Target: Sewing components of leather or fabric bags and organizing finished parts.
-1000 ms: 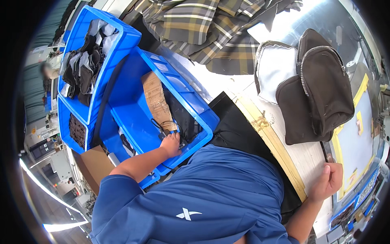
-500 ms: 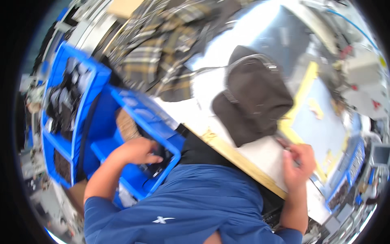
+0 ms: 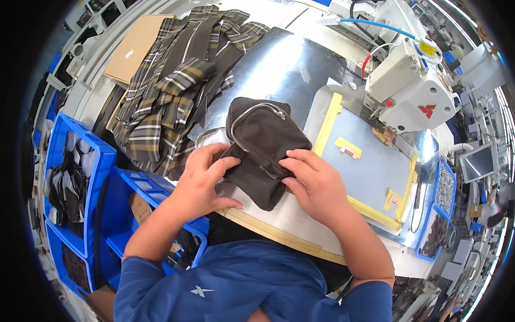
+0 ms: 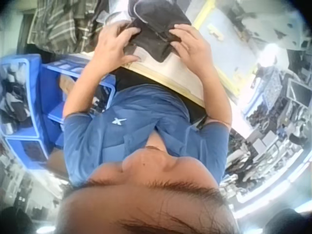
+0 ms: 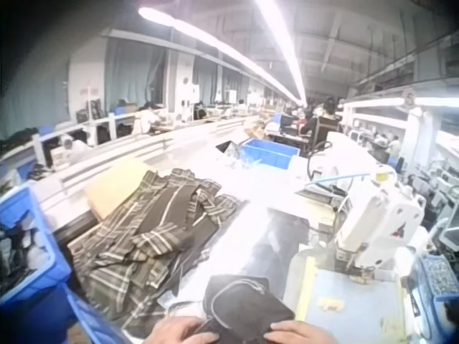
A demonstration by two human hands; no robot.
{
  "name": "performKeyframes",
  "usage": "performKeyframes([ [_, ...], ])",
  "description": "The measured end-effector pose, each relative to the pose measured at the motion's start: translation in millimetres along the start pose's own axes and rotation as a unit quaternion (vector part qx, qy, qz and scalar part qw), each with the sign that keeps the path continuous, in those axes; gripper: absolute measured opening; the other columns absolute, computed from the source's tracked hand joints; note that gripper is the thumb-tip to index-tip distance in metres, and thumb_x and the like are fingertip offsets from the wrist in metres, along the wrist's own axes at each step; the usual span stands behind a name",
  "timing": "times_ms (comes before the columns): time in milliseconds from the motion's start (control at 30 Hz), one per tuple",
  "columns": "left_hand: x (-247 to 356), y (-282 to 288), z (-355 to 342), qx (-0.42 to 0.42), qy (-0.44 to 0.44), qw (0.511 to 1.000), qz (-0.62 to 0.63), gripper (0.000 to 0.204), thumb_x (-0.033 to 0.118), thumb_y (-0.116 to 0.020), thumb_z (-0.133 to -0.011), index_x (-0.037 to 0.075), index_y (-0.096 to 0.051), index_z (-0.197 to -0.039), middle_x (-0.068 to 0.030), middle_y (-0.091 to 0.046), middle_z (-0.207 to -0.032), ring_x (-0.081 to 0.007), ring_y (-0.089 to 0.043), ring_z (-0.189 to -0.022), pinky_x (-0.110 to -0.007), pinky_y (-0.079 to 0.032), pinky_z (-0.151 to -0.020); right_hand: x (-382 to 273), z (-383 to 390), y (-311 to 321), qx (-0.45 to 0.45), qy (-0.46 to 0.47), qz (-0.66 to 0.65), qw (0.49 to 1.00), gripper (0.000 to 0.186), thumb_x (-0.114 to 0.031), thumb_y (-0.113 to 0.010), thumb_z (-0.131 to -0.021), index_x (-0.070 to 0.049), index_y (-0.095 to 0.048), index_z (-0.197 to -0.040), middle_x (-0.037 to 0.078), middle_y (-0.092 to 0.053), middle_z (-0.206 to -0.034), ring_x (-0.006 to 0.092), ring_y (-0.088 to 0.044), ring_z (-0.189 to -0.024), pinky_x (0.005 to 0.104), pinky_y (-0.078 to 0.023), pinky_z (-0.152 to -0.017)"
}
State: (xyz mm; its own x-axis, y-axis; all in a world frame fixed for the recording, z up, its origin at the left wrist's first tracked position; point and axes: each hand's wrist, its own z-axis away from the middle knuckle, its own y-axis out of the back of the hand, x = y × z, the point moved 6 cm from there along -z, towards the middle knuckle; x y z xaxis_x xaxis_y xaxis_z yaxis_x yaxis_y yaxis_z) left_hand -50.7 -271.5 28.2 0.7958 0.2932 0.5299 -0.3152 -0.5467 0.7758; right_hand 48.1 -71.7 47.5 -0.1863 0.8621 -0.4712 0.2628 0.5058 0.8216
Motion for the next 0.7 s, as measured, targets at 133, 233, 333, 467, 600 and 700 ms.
performKeyframes([
  [133, -5.9, -14.3, 7.3, 0.019, -0.012, 0.999, -0.041, 0.067, 0.015, -0.087, -0.062, 0.013, -0.064, -0.124, -0.0131, -0.058, -0.122, -0.0356, -0.056, -0.115, -0.048, -0.042, -0.101, 18.8, 2.2, 10.9, -0.033, -0.050, -0.122, 0.991, 0.029, -0.006, -0.078, -0.080, -0.006, -0.069, -0.107, 0.012, -0.067, -0.117, 0.0294, -0.068, -0.093, 0.0353, -0.055, -0.080],
  [233, 0.9, -10.4, 5.1, 0.036, -0.018, 0.998, -0.043, 0.060, 0.009, -0.083, -0.062, 0.012, -0.067, -0.119, -0.0120, -0.060, -0.118, -0.0340, -0.058, -0.109, -0.047, -0.044, -0.097, 25.1, 1.2, 14.0, -0.021, -0.059, -0.151, 0.987, 0.027, -0.009, -0.078, -0.081, -0.004, -0.068, -0.105, 0.013, -0.067, -0.115, 0.0297, -0.068, -0.093, 0.0362, -0.054, -0.081],
  [333, 6.3, -12.6, 2.3, 0.053, -0.008, 0.998, -0.018, 0.054, 0.004, -0.080, -0.062, 0.011, -0.070, -0.114, -0.0121, -0.061, -0.113, -0.0324, -0.060, -0.102, -0.044, -0.047, -0.090, 3.7, -16.4, 18.3, 0.040, -0.038, -0.061, 0.997, 0.027, -0.016, -0.078, -0.082, -0.002, -0.067, -0.102, 0.013, -0.067, -0.110, 0.0295, -0.066, -0.095, 0.0377, -0.052, -0.083],
  [467, 3.7, -19.8, 8.5, 0.089, -0.005, 0.996, 0.017, 0.051, -0.003, -0.073, -0.059, 0.011, -0.072, -0.108, -0.0108, -0.061, -0.106, -0.0301, -0.059, -0.097, -0.042, -0.048, -0.083, -6.1, -23.3, -3.4, 0.044, -0.004, 0.056, 0.997, 0.025, -0.018, -0.075, -0.081, -0.001, -0.066, -0.097, 0.012, -0.066, -0.096, 0.0305, -0.061, -0.090, 0.0399, -0.049, -0.080],
  [600, 4.6, -17.2, 11.1, 0.136, -0.019, 0.991, 0.008, 0.047, -0.004, -0.071, -0.057, 0.011, -0.074, -0.102, -0.0116, -0.060, -0.104, -0.0305, -0.059, -0.093, -0.044, -0.048, -0.080, 5.7, -20.9, 21.1, 0.085, -0.048, -0.005, 0.995, 0.018, -0.006, -0.069, -0.077, -0.001, -0.065, -0.094, 0.014, -0.064, -0.089, 0.0322, -0.060, -0.080, 0.0417, -0.049, -0.071],
  [700, 15.2, -7.0, 5.7, 0.180, -0.036, 0.983, -0.012, 0.042, -0.004, -0.070, -0.057, 0.010, -0.074, -0.097, -0.0137, -0.062, -0.109, -0.0329, -0.061, -0.097, -0.045, -0.049, -0.085, -9.2, -2.5, 48.7, 0.127, -0.039, -0.019, 0.991, 0.018, -0.004, -0.070, -0.076, -0.001, -0.065, -0.092, 0.015, -0.065, -0.092, 0.0329, -0.062, -0.078, 0.0410, -0.051, -0.069],
])
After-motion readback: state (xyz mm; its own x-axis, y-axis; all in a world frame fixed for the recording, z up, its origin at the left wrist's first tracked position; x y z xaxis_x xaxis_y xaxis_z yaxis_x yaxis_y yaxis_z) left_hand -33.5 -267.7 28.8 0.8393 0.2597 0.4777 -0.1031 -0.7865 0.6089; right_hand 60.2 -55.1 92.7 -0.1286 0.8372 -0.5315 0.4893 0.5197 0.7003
